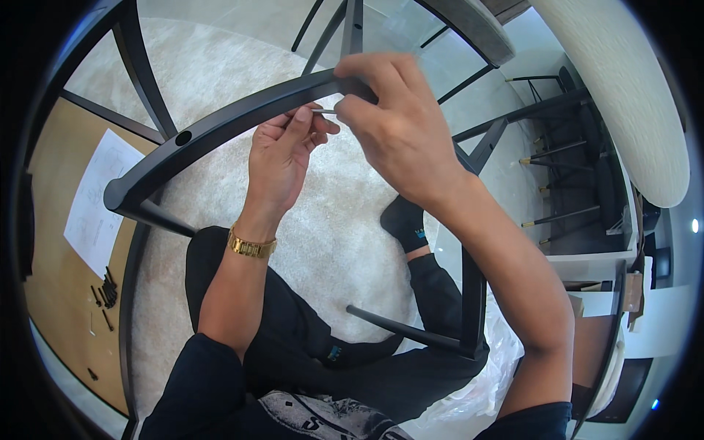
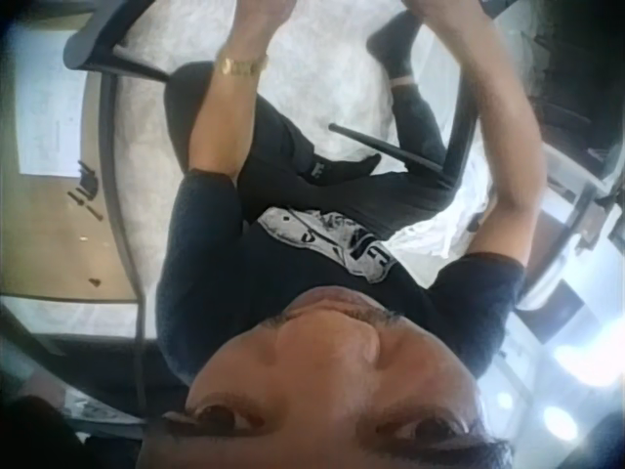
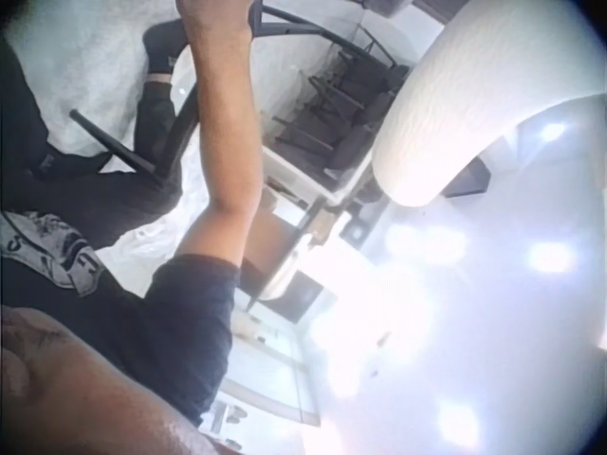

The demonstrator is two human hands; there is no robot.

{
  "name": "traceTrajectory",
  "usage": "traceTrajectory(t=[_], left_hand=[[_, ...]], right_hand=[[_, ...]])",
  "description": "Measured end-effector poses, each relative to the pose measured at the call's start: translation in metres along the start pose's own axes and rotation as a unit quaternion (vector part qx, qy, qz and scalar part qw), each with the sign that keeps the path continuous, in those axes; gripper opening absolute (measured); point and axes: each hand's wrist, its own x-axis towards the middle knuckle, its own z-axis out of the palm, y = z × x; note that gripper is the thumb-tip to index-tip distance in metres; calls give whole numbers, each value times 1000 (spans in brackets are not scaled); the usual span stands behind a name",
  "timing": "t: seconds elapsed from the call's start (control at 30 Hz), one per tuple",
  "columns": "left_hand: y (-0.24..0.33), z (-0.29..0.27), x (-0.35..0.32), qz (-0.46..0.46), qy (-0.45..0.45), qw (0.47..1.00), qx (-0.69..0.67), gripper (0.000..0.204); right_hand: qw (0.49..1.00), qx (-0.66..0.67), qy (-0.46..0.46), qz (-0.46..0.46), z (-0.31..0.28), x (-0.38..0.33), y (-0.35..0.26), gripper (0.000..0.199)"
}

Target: The person assembles a chair frame by hand while sitting on the floor, using an Allen key to tighten screws taken from a nearby glass table.

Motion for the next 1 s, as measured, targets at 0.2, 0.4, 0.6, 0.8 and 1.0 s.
traceTrajectory(t=[0.2,0.4,0.6,0.8,1.0], left_hand=[[9,-18,2,-33,-30,987,-157,19],[-24,-2,-17,-199,-143,856,-455,22],[-40,53,-50,-324,-93,804,-490,21],[-37,56,-44,-256,-125,910,-303,23],[5,51,-26,-127,-72,982,-120,23]], right_hand=[[1000,-3,-3,2,-4,8,-25,22],[930,205,-83,294,-36,-19,-45,29],[973,111,-82,185,-37,-32,-38,21],[970,81,-128,193,-63,-32,-29,33],[945,-54,-304,105,-90,14,-20,27]])
